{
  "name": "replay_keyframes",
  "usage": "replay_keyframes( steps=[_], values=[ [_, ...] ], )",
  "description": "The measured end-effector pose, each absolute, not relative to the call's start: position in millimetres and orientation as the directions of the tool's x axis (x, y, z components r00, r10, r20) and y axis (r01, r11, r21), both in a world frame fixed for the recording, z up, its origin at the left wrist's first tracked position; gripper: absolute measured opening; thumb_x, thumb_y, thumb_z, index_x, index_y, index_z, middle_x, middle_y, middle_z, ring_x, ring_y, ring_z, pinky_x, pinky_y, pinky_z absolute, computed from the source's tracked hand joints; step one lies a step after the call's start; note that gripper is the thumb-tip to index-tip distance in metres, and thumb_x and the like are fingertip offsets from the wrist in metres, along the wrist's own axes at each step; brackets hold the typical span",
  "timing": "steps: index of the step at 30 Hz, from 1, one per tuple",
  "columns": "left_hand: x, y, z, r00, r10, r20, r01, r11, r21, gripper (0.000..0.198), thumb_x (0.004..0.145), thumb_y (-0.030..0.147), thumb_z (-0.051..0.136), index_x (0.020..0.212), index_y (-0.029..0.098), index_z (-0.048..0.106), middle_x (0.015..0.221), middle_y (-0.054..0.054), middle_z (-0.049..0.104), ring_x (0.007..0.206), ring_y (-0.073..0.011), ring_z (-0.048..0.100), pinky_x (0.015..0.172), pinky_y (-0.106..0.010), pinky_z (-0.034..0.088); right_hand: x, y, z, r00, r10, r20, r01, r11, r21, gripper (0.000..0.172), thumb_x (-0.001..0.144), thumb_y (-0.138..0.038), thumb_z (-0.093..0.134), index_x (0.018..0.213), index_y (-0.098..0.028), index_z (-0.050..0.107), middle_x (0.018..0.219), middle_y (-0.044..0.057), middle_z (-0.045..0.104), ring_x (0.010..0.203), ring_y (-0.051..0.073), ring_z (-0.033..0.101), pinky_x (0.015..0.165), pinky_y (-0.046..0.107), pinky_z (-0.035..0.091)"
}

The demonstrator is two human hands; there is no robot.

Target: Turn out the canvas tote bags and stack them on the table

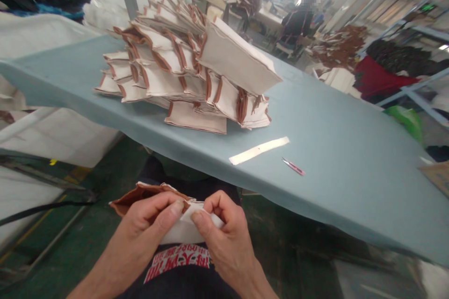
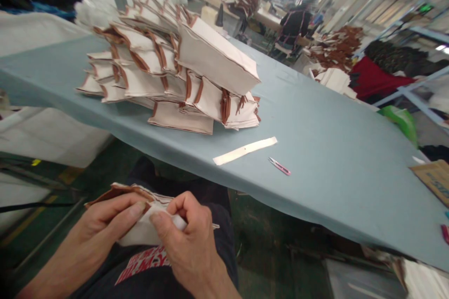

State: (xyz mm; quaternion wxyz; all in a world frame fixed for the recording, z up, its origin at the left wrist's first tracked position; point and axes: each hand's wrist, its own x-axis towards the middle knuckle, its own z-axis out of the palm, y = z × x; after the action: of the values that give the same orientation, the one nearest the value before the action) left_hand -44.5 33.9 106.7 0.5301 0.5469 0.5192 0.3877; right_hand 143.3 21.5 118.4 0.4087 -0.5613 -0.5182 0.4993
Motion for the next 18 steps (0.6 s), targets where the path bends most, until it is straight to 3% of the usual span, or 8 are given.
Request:
replay_keyframes(
  steps=[10, 13, 18],
  values=[
    [-43.8, 42.3, 112.8, 0.14, 0.978, -0.157, 0.155, 0.135, 0.979, 0.036, 0.094, 0.05, 0.073, 0.073, 0.024, 0.087, 0.06, 0.0, 0.065, 0.052, -0.0134, 0.05, 0.046, -0.019, 0.041, 140.2, 26.3, 120.9, -0.007, 0.987, -0.159, 0.249, -0.152, -0.956, 0.034, 0.093, -0.048, 0.071, 0.073, -0.023, 0.058, 0.06, -0.005, 0.056, 0.053, 0.011, 0.044, 0.051, 0.025, 0.03],
    [-46.8, 42.8, 113.0, 0.156, 0.973, -0.169, 0.17, 0.142, 0.975, 0.04, 0.094, 0.052, 0.073, 0.069, 0.023, 0.083, 0.056, 0.002, 0.056, 0.052, -0.0136, 0.047, 0.047, -0.02, 0.039, 138.6, 27.9, 124.3, 0.009, 0.99, -0.142, 0.284, -0.138, -0.949, 0.034, 0.092, -0.048, 0.071, 0.072, -0.024, 0.057, 0.06, -0.005, 0.057, 0.052, 0.012, 0.046, 0.051, 0.025, 0.031],
    [-50.0, 46.8, 115.1, 0.19, 0.958, -0.215, 0.158, 0.186, 0.97, 0.045, 0.094, 0.055, 0.073, 0.063, 0.022, 0.074, 0.058, 0.002, 0.055, 0.051, -0.0134, 0.044, 0.046, -0.021, 0.036, 133.1, 30.0, 125.2, 0.022, 0.987, -0.157, 0.323, -0.156, -0.933, 0.035, 0.092, -0.05, 0.069, 0.072, -0.025, 0.056, 0.059, -0.005, 0.057, 0.052, 0.013, 0.049, 0.05, 0.025, 0.032]
  ],
)
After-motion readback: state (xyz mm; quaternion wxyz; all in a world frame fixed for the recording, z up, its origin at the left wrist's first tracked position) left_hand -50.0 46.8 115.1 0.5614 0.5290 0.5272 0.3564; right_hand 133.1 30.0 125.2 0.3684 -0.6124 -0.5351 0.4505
